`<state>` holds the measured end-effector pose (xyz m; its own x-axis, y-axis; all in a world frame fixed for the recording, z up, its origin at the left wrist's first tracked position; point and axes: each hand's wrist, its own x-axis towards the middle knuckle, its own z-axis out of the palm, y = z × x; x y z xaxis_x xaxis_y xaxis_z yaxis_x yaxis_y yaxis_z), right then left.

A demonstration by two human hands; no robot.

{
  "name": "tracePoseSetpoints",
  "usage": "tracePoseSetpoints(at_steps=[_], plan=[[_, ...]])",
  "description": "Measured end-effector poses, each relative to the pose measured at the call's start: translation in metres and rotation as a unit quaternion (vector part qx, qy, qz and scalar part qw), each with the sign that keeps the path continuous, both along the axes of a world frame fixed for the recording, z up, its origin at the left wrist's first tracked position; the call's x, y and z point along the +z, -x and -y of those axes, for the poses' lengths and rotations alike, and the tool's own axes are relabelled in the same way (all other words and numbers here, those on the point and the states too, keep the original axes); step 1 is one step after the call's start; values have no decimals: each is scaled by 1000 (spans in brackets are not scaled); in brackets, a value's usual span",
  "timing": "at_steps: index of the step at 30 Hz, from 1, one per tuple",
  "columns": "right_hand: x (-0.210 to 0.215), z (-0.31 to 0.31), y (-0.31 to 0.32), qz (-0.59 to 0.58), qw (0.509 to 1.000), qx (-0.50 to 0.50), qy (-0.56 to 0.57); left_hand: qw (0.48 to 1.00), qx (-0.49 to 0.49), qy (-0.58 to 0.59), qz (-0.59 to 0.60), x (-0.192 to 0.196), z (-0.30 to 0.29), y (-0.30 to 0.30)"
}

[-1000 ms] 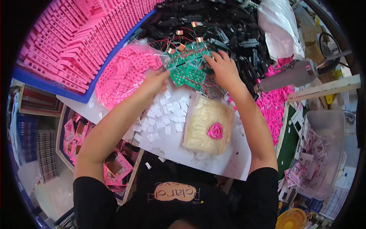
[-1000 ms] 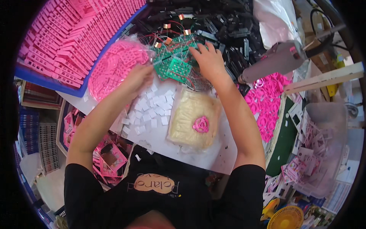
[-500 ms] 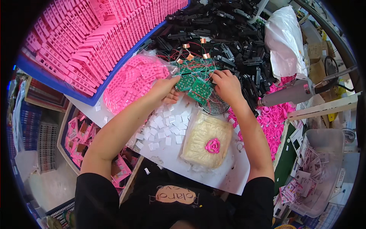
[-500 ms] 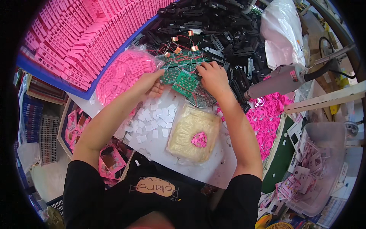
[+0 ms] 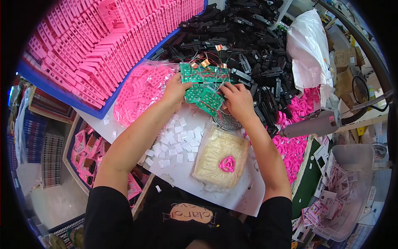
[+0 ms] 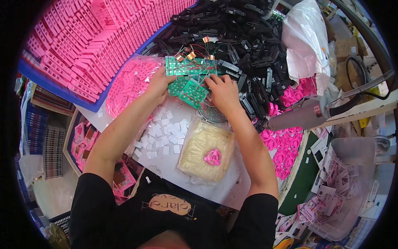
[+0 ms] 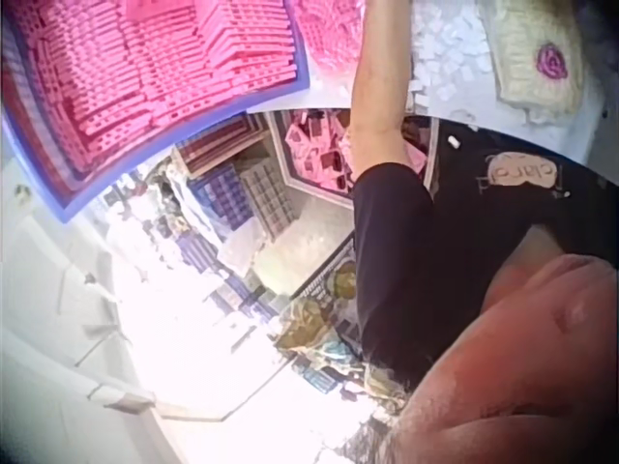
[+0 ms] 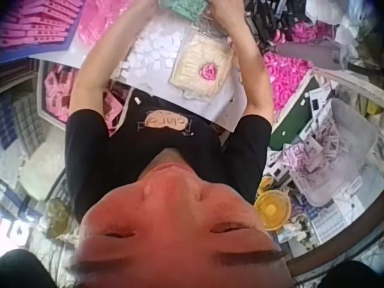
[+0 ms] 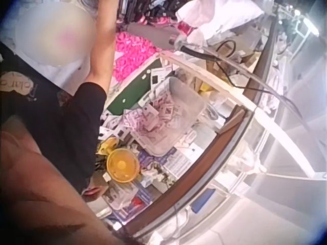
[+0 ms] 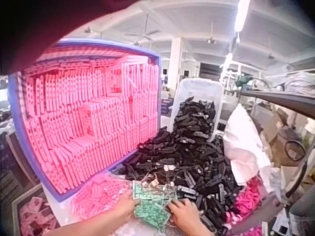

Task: Assembling internal electronic components into a pink toy housing using manual assembly and an electric screwdriver.

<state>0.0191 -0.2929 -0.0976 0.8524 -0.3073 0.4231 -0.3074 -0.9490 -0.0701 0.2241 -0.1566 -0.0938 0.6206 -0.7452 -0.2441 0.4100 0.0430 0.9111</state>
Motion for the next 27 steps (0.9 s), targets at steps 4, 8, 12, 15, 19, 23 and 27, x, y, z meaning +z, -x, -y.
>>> tracePoseSetpoints(at_steps=[4, 8, 12, 15, 19, 23, 27], plan=[[6, -14, -6, 12, 1000, 7, 20, 1000, 16, -3, 5, 5, -9, -3], [-3, -16, -14, 39, 998, 8, 49, 998, 51, -24, -3, 21, -19, 5], [2, -18, -26, 12, 999, 19, 29, 999, 28, -14, 37, -9, -24, -15], [7, -21, -26, 33, 998, 22, 48, 999, -14, -31, 20, -1, -27, -21], [13, -15, -24, 62, 996, 70, -8, 997, -40, -41, 50, 2, -26, -23], [27, -1, -19, 124, 975, 123, -136, 998, 25, -55, 20, -10, -21, -32], [15, 30, -18, 184, 943, -95, -262, 991, 54, -59, 103, -26, -18, -46]])
